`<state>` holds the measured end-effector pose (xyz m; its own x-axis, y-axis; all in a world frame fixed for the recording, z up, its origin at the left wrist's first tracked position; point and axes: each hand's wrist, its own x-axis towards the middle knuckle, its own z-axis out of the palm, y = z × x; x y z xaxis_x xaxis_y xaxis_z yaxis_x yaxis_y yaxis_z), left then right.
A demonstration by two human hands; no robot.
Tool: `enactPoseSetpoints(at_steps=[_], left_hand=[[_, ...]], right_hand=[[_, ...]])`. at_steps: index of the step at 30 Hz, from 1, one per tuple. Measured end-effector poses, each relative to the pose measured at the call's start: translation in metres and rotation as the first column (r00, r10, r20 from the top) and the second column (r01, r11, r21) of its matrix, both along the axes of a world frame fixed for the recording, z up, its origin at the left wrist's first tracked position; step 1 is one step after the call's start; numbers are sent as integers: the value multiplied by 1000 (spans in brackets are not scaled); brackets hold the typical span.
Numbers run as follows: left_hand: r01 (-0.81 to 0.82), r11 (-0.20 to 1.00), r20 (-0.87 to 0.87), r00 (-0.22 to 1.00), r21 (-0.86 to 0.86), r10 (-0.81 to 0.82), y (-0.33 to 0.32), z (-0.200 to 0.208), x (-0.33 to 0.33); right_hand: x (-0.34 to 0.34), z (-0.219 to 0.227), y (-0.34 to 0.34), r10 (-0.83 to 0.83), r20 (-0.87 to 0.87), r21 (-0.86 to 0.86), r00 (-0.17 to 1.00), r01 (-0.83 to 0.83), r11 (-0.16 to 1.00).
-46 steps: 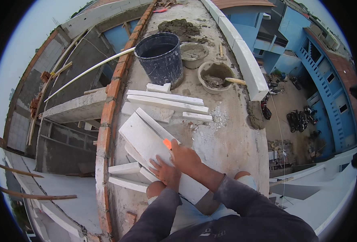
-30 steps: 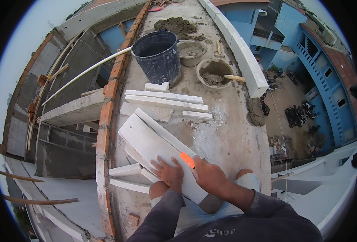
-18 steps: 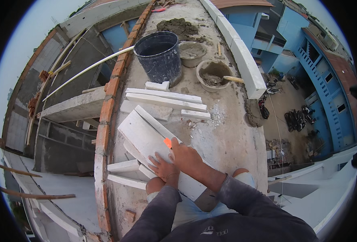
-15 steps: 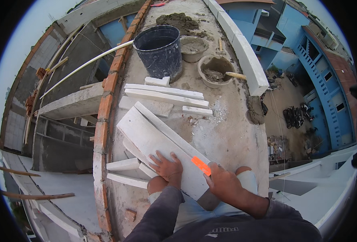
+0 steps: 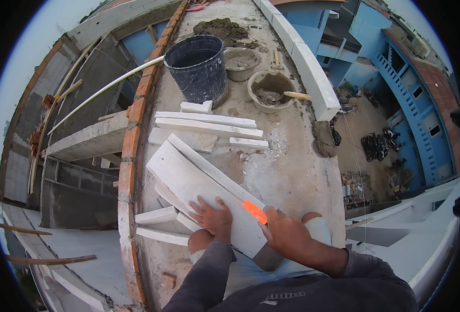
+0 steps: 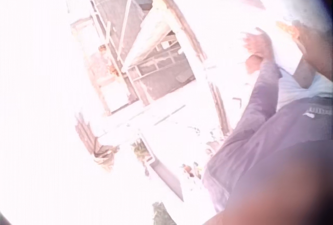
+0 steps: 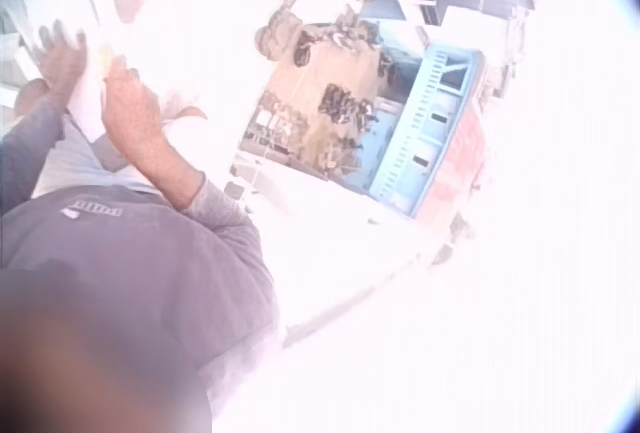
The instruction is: The person applies mortar to a white rectangular tile using a trowel, places it on a ledge, and taps it into position with a wooden stick. They then pick up another tile and cut it with a hand saw.
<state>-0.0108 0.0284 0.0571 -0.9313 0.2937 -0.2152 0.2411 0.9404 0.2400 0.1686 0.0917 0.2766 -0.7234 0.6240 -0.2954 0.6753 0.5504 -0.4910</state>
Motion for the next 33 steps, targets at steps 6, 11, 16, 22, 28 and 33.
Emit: enactPoseSetpoints(at_steps=[6,11,16,22,28,33], left_hand=[[100,993,8,995,-63,-100,8,5,-6],[13,999,-4,1000,40,-13,5,2,-4],[7,999,-26,1000,35,-6,4,-5,-4],[112,990,32,993,-81,-110,1,10,-4],[6,1000,-4,1000,29,-6,3,-7,-3],[41,998,-39,998,50,-39,1,3,-4]], right_hand=[[-171,-100,49,24,-241,154,970,13,988],[-54,-55,9,-7,-264,150,964,48,988],[-12,-36,6,8,-158,72,987,3,997],[-161,-99,43,33,-232,121,972,-5,993],[27,-16,-9,-20,-77,22,997,22,1000],[-132,-84,48,60,-285,126,957,-24,992]])
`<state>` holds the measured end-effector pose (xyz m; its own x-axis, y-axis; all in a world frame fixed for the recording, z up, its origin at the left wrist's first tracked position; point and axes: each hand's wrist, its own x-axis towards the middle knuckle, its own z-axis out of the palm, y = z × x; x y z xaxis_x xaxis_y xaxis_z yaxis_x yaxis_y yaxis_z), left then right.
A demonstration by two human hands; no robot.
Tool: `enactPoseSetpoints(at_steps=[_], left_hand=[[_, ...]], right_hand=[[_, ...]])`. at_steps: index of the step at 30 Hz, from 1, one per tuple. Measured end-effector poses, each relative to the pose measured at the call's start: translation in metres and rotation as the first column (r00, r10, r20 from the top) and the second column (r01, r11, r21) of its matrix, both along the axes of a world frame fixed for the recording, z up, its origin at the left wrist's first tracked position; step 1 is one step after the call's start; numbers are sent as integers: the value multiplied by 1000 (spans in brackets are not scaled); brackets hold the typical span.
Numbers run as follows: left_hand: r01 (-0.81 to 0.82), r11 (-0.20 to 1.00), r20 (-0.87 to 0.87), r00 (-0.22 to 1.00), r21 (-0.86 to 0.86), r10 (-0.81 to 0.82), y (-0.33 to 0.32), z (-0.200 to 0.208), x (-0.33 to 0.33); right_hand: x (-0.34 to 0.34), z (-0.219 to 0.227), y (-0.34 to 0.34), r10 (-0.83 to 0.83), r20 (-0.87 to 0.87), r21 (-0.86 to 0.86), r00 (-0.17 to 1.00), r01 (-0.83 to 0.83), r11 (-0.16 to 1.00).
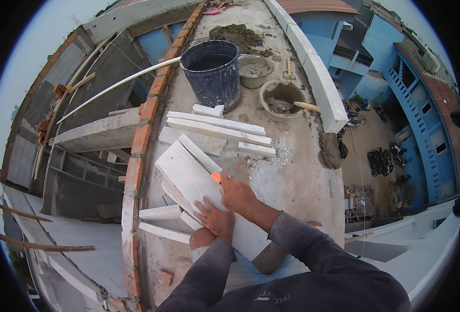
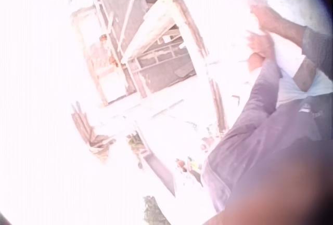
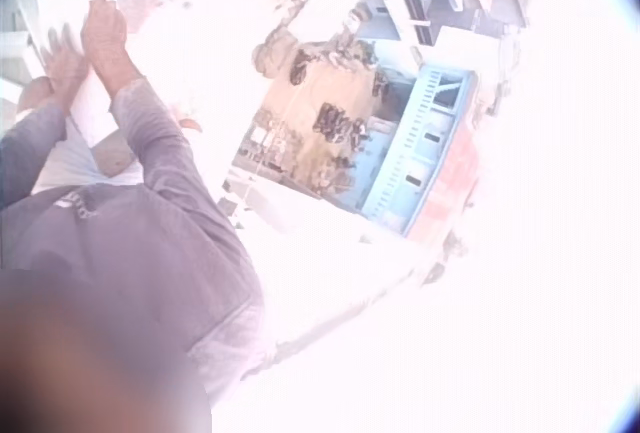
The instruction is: The person applies mortar to a white rectangular tile using a trowel, places it on a ledge, and taps it into position with a wooden stick. They then pick up another tile and cut it with a hand saw.
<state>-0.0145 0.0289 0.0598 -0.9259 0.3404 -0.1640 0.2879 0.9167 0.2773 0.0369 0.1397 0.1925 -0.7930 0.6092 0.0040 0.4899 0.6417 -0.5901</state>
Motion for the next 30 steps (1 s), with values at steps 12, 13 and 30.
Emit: enactPoseSetpoints(at_steps=[12,13,30], left_hand=[[-60,998,-31,998,-33,59,7,-6,0],[-52,999,4,999,7,52,7,-2,1],[6,999,38,999,-36,-4,0,13,3]], right_hand=[[109,27,-35,-75,258,-102,963,105,989],[63,15,-19,-62,187,-78,980,77,994],[-6,-20,-2,-39,75,25,996,37,999]])
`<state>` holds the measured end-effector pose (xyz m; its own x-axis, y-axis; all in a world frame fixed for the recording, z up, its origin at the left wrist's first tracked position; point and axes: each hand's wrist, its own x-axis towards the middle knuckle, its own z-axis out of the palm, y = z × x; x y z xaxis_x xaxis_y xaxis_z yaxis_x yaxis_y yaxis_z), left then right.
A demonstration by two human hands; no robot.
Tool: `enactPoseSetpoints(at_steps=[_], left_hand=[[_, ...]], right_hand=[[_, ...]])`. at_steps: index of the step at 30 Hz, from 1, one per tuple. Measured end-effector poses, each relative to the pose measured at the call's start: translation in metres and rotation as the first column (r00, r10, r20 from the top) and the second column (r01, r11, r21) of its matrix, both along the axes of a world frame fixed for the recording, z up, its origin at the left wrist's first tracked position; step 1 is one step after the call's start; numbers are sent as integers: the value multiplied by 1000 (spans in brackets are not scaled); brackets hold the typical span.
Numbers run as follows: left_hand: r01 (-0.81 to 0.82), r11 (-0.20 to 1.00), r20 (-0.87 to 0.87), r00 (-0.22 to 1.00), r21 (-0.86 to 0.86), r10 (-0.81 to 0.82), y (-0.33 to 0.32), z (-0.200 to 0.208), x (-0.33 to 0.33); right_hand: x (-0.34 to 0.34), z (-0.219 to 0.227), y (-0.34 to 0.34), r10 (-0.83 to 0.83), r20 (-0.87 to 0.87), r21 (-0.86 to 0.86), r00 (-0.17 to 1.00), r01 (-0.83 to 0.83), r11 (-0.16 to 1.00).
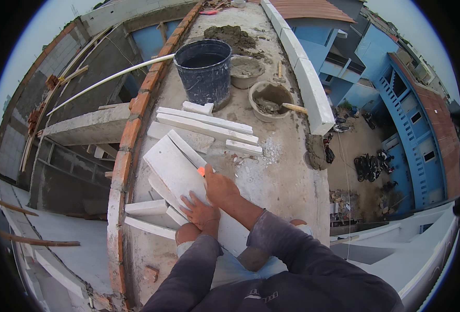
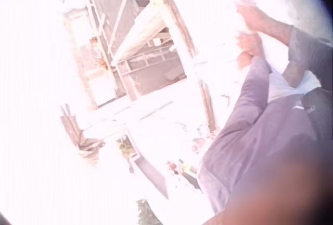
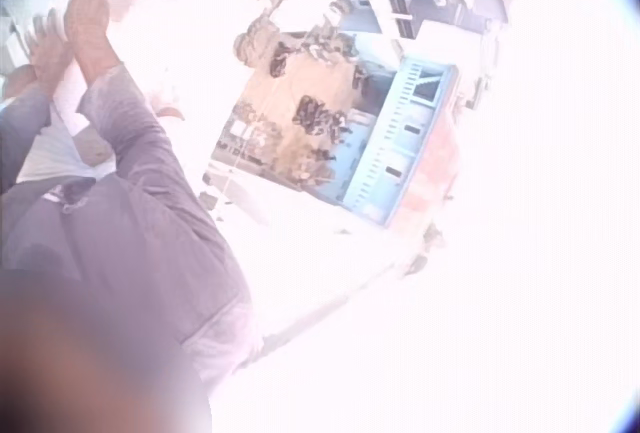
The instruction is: The person applies mortar to a white rectangular tile using a trowel, places it on a ledge, and taps it into position with a wooden stick. They then pick up another tile and cut it with a hand saw.
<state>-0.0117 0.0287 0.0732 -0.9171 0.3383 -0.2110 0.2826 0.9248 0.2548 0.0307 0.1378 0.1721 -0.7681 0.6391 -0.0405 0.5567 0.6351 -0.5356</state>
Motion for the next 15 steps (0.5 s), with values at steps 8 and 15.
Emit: enactPoseSetpoints(at_steps=[8,15], left_hand=[[-50,999,-18,999,16,51,7,-24,-3],[9,1000,-16,1000,-28,-9,1,-8,-1]], right_hand=[[196,87,-71,-71,139,-111,988,86,990],[7,6,-8,13,57,-63,998,-10,998]])
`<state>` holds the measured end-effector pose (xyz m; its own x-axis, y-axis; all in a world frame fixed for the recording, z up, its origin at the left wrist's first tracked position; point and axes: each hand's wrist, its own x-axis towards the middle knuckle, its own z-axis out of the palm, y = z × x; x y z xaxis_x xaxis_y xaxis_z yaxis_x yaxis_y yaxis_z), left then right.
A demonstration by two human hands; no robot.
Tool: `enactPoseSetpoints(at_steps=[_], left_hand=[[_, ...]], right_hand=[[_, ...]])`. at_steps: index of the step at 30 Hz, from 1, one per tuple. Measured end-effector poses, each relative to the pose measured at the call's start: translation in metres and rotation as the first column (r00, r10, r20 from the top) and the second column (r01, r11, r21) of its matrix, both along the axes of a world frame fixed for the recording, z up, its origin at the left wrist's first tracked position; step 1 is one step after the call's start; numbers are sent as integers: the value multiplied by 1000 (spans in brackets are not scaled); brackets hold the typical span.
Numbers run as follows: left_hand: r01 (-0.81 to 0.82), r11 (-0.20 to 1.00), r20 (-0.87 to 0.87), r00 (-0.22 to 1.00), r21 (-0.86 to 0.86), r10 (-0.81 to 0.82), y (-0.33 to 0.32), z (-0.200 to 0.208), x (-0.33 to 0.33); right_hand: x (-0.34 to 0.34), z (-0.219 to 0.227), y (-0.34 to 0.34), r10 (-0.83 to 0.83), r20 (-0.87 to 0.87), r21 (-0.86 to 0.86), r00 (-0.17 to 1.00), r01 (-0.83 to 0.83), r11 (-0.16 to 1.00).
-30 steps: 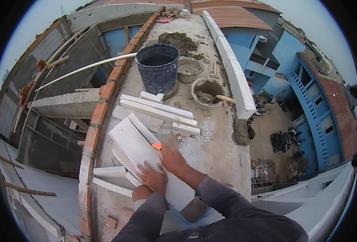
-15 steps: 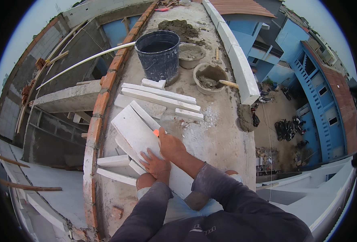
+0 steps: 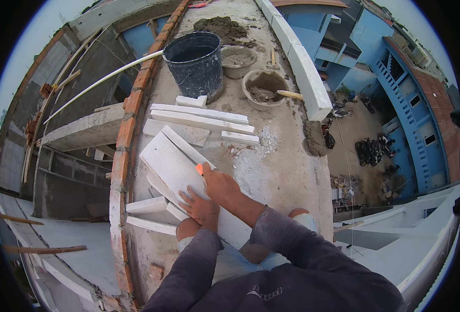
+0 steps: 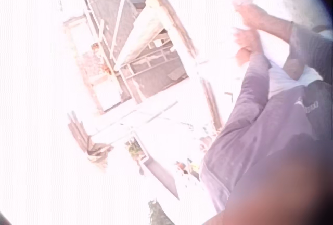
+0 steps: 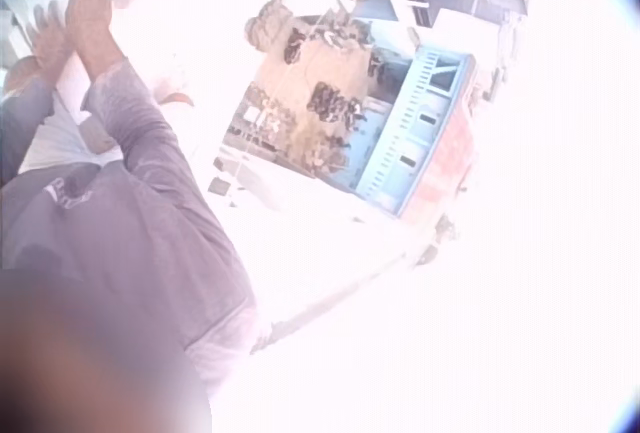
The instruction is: The person applies mortar to a white rectangular tile using a trowel, places it on a ledge, and taps it into position with a wooden stick. They then pick up another tile and cut it with a hand saw.
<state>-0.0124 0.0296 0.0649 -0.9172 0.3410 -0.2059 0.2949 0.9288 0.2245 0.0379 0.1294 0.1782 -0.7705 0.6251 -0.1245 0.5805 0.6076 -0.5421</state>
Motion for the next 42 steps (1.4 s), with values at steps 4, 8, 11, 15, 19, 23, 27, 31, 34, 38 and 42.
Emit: enactPoseSetpoints(at_steps=[4,8,11,15,19,23,27,31,34,38,42], left_hand=[[-39,996,-26,999,76,41,1,-8,0],[-54,998,-85,995,37,57,6,-23,1],[-61,998,-46,997,25,62,6,-18,-2],[117,985,-34,992,-126,-122,-2,-6,-3],[-47,997,-21,999,61,48,1,-16,-1],[-70,997,-34,997,17,70,9,-21,-2],[-64,998,-9,998,-4,64,8,-3,1],[-44,998,5,999,36,44,4,4,4],[-60,998,-45,997,28,61,6,-10,2],[-67,998,-73,995,20,69,7,-20,-1],[-73,996,-22,997,50,74,6,-7,2]], right_hand=[[132,26,-48,-43,-76,76,996,49,996],[211,56,-66,-49,82,-19,995,51,999],[105,26,-29,4,-10,55,1000,-3,998],[12,-8,-6,-1,-27,49,1000,3,999],[157,43,-51,-53,8,-14,999,53,998],[213,74,-59,-61,145,-118,987,79,990],[62,15,-9,22,-51,29,998,-21,999],[80,2,-29,-48,-109,78,993,57,995],[210,38,-74,-69,-30,14,997,69,998],[219,45,-69,-33,61,-13,998,34,999],[56,-13,-12,-19,-184,46,983,28,999]])
